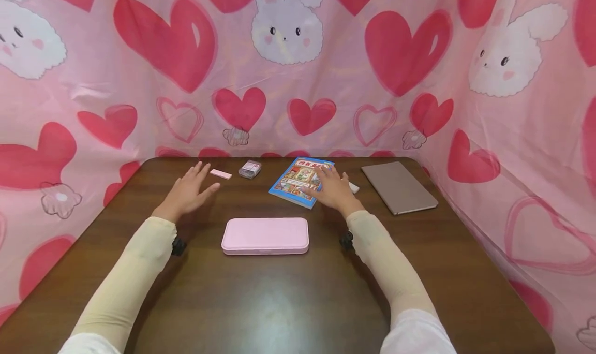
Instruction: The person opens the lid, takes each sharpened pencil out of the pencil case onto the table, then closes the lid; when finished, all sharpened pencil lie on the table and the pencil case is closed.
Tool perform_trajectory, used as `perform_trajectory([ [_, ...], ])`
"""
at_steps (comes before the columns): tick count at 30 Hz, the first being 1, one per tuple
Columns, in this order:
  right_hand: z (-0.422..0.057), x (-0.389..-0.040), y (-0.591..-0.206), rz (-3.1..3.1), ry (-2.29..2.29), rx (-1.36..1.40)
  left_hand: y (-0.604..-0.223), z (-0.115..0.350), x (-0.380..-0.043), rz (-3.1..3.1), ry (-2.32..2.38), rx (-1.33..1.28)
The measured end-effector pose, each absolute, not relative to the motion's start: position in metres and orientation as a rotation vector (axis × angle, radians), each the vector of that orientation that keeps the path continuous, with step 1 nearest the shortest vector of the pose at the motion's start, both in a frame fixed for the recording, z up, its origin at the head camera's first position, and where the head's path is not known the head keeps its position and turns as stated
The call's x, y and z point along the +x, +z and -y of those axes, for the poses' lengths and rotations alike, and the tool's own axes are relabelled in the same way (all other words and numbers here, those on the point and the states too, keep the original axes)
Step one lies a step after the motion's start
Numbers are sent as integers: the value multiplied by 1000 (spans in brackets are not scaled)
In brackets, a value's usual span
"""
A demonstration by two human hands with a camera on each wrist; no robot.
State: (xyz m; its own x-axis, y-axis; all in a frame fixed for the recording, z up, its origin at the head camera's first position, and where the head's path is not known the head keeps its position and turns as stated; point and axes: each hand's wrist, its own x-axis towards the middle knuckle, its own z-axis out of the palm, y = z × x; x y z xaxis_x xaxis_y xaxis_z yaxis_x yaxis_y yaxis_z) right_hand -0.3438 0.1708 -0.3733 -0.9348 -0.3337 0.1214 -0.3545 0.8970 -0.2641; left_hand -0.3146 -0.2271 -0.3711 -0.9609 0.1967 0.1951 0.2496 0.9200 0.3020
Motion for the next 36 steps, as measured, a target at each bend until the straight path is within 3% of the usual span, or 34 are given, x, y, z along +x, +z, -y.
perform_trajectory([
  [13,-156,-291,-369,2951,275,1098,-368,193,-263,3022,-436,-770],
  [22,-146,-280,-383,3043,183,1268,-387,164,-261,3061,-201,-1016],
  [36,-145,-274,-388,3017,260,1318,-399,158,-256,3022,-56,-1106],
])
